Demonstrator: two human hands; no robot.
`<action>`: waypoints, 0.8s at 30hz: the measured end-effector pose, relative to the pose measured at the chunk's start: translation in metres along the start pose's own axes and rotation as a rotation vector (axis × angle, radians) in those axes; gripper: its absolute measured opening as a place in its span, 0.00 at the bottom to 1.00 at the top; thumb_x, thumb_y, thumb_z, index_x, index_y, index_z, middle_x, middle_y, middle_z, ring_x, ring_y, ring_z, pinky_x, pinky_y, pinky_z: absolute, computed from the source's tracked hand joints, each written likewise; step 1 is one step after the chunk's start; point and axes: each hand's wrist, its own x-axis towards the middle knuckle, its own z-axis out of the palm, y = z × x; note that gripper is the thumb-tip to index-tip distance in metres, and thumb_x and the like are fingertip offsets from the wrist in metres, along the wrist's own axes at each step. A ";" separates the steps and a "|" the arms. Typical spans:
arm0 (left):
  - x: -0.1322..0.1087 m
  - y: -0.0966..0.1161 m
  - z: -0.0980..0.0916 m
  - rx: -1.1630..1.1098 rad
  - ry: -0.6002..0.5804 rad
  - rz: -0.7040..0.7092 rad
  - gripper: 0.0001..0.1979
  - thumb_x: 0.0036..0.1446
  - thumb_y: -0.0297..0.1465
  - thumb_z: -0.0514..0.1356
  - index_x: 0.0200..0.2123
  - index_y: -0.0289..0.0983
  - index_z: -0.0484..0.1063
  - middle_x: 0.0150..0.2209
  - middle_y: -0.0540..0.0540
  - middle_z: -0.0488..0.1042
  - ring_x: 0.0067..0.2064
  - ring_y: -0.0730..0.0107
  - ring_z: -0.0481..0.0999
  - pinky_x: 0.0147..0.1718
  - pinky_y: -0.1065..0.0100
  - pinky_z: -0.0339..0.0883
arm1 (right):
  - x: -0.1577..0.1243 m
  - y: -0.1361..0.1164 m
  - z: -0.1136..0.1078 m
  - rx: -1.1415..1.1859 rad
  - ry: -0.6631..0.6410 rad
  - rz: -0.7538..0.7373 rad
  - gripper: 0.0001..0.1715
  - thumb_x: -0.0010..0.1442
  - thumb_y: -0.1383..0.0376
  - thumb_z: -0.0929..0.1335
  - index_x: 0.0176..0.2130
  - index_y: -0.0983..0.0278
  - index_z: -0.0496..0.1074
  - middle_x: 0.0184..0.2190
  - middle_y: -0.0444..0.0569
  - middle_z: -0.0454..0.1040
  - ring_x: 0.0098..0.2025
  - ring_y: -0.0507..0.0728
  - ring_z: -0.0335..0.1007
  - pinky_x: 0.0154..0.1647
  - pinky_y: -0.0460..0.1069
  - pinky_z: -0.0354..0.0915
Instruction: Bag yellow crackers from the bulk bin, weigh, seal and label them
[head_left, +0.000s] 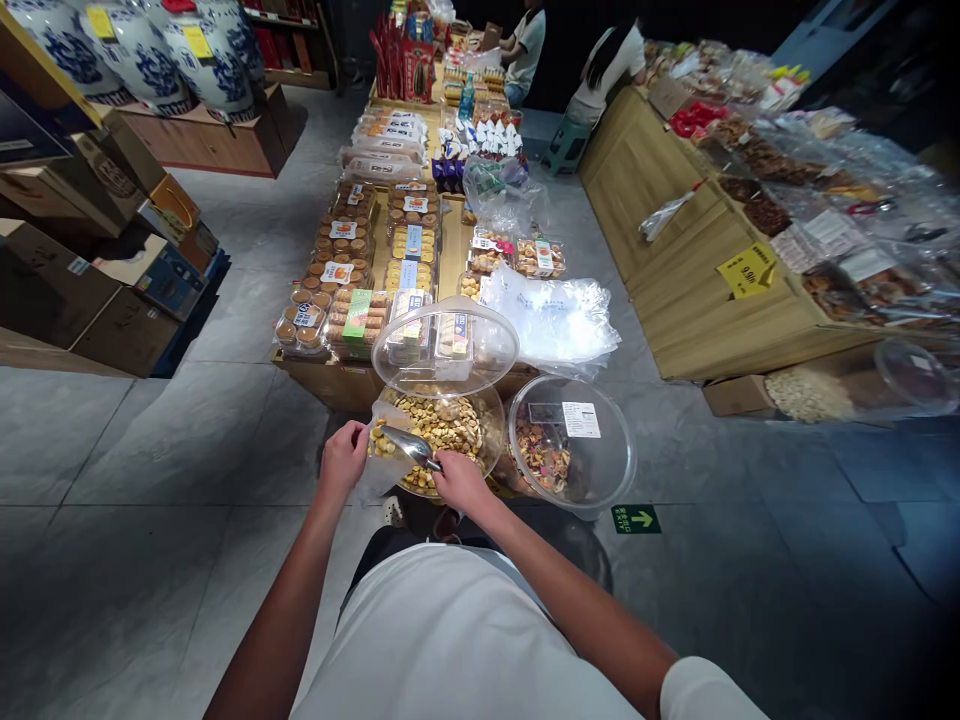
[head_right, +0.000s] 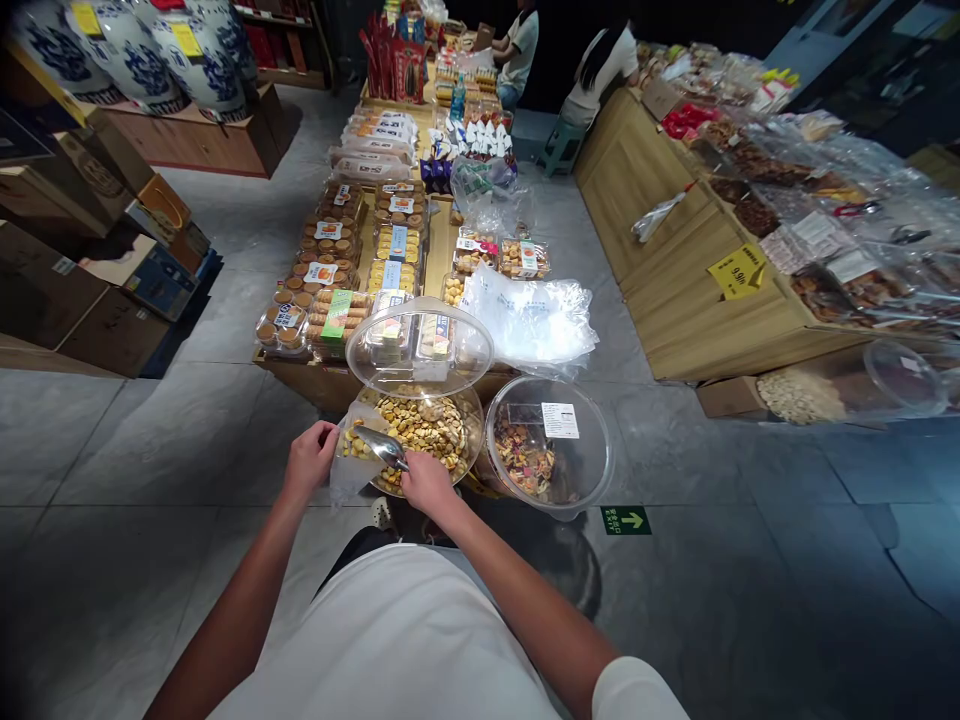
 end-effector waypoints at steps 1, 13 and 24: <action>0.000 0.002 -0.001 -0.006 -0.009 0.017 0.13 0.68 0.38 0.53 0.36 0.41 0.75 0.33 0.47 0.78 0.35 0.64 0.75 0.36 0.67 0.62 | -0.002 0.000 -0.002 0.013 -0.003 -0.013 0.10 0.63 0.68 0.66 0.43 0.65 0.76 0.43 0.56 0.79 0.45 0.61 0.73 0.42 0.48 0.59; -0.015 0.000 -0.019 -0.072 0.063 0.008 0.13 0.67 0.40 0.55 0.37 0.41 0.76 0.34 0.47 0.79 0.35 0.64 0.76 0.36 0.67 0.65 | -0.043 0.049 -0.034 0.340 0.079 0.022 0.05 0.57 0.68 0.64 0.29 0.62 0.64 0.26 0.43 0.69 0.30 0.53 0.62 0.30 0.46 0.53; -0.026 0.012 -0.017 -0.125 0.055 -0.054 0.14 0.67 0.41 0.55 0.38 0.40 0.77 0.34 0.47 0.80 0.34 0.65 0.75 0.35 0.68 0.65 | 0.034 0.036 0.072 1.062 0.232 0.320 0.26 0.58 0.44 0.71 0.34 0.59 0.59 0.31 0.46 0.71 0.35 0.58 0.76 0.27 0.47 0.72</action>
